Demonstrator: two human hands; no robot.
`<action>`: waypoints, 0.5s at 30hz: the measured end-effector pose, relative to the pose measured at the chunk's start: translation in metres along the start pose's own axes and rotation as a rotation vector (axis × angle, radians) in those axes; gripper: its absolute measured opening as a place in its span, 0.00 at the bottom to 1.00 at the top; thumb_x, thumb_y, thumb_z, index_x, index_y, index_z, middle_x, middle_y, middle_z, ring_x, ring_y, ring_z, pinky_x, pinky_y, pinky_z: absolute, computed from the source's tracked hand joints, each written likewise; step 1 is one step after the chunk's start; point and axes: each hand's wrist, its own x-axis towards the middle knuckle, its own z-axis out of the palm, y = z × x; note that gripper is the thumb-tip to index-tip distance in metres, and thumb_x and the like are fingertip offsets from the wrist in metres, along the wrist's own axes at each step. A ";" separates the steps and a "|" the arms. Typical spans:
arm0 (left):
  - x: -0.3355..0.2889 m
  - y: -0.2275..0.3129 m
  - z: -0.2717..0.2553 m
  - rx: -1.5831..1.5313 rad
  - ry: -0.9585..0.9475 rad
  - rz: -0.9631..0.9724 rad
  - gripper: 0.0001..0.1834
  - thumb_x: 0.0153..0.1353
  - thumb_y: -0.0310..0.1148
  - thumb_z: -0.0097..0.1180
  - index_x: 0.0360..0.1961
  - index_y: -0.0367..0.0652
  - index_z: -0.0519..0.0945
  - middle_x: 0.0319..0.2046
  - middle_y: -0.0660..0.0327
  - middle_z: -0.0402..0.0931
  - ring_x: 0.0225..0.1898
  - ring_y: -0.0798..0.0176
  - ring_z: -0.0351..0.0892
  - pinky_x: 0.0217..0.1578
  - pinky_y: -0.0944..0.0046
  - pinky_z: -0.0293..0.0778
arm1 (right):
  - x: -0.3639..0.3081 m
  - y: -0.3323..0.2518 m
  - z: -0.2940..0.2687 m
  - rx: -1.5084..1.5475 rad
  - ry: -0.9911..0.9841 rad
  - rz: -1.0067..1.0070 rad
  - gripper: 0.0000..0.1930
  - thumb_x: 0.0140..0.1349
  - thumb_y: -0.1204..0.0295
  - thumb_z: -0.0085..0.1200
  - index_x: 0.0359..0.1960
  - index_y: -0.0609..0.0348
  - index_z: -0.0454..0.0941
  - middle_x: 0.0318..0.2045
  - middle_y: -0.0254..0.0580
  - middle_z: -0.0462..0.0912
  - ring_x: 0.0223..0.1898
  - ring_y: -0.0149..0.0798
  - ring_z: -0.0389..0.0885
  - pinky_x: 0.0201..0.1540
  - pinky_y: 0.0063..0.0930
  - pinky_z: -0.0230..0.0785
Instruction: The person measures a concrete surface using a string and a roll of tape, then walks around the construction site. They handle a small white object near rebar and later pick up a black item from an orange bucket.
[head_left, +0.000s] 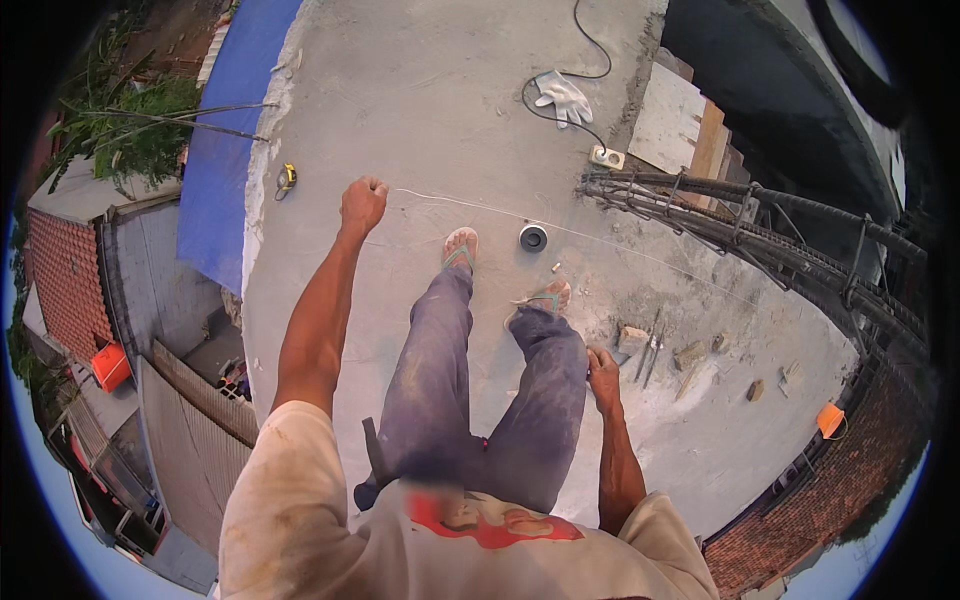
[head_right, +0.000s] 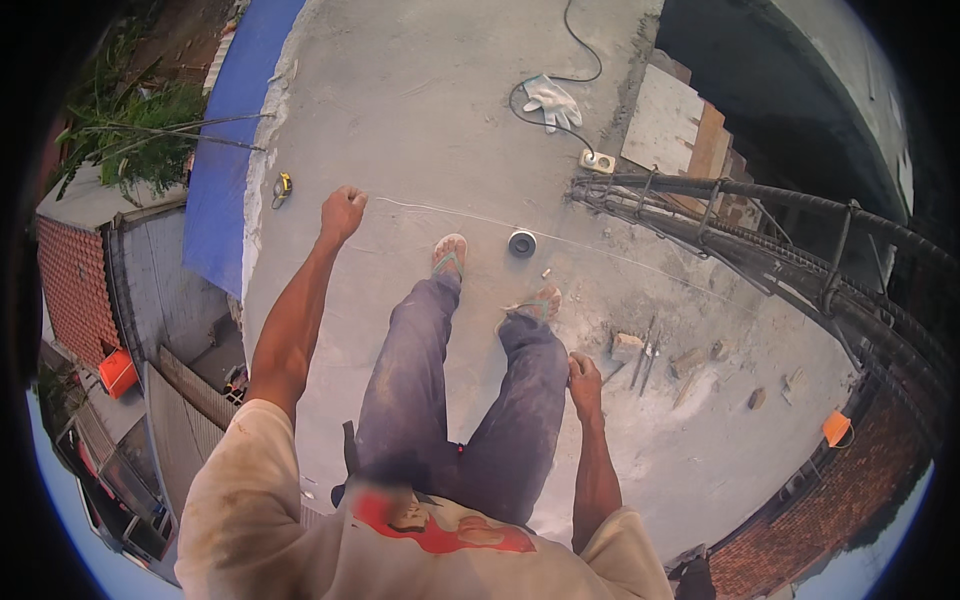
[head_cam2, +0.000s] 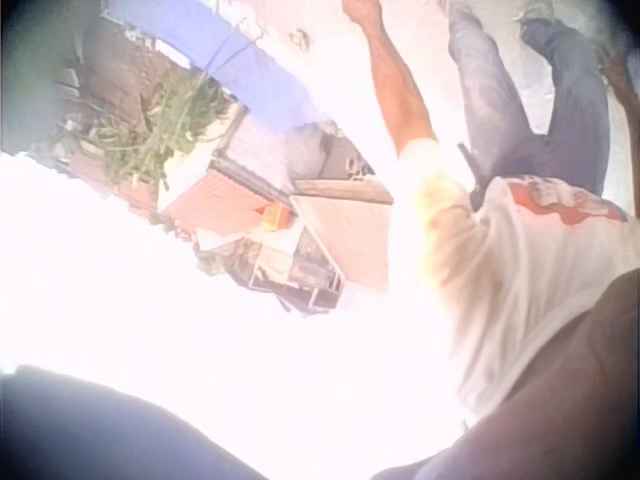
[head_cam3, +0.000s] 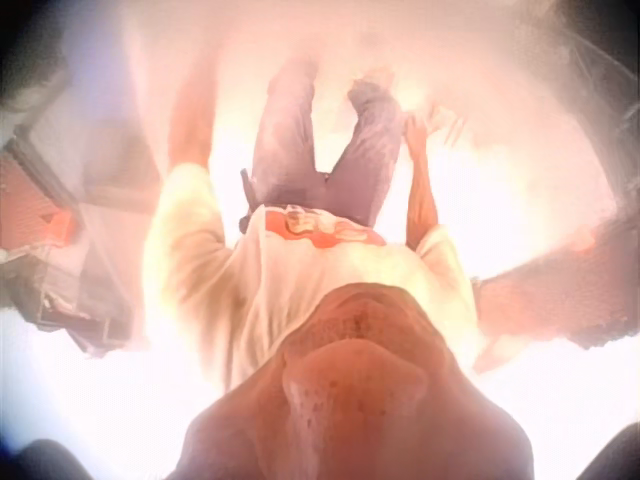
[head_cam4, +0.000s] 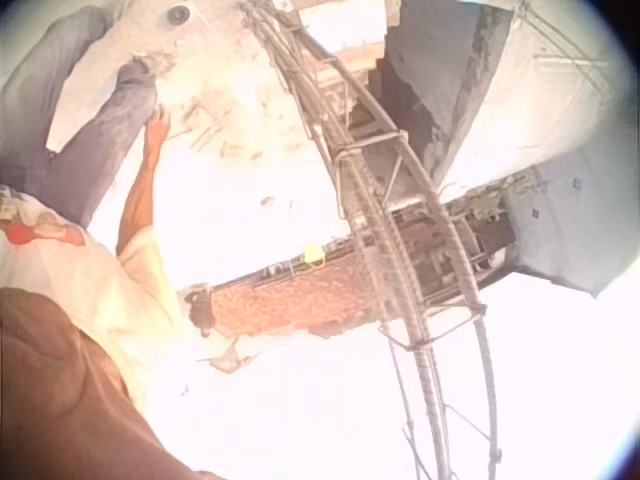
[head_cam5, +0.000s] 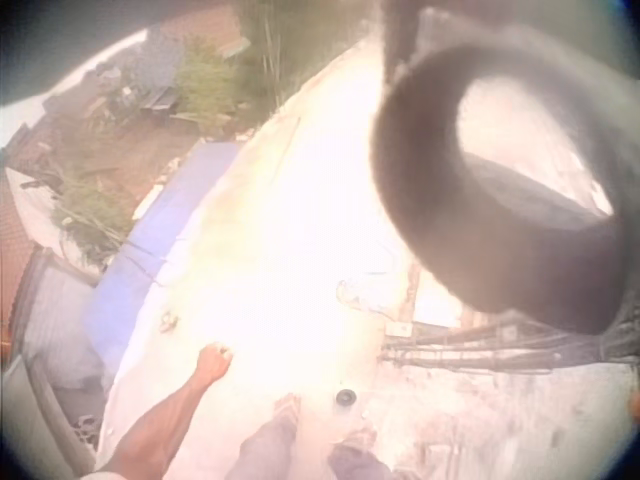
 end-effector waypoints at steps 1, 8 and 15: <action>-0.004 0.000 -0.015 0.101 -0.019 0.006 0.17 0.63 0.41 0.61 0.42 0.37 0.86 0.39 0.46 0.87 0.46 0.45 0.87 0.49 0.51 0.79 | -0.043 0.004 -0.001 -0.091 0.035 0.033 0.22 0.71 0.61 0.58 0.59 0.65 0.79 0.47 0.51 0.88 0.48 0.37 0.86 0.50 0.34 0.77; -0.158 0.035 -0.085 -0.075 -0.516 0.185 0.18 0.62 0.39 0.62 0.44 0.34 0.86 0.36 0.53 0.87 0.40 0.59 0.85 0.45 0.60 0.79 | -0.279 0.149 -0.005 -0.185 0.200 0.067 0.18 0.69 0.65 0.60 0.52 0.67 0.82 0.39 0.45 0.88 0.35 0.36 0.86 0.43 0.31 0.78; -0.200 0.001 -0.051 0.254 -1.135 0.314 0.17 0.61 0.36 0.62 0.41 0.31 0.86 0.29 0.58 0.84 0.34 0.63 0.81 0.39 0.60 0.78 | -0.423 0.160 0.184 0.345 0.629 0.224 0.21 0.67 0.63 0.61 0.54 0.67 0.80 0.40 0.47 0.88 0.38 0.37 0.87 0.43 0.34 0.78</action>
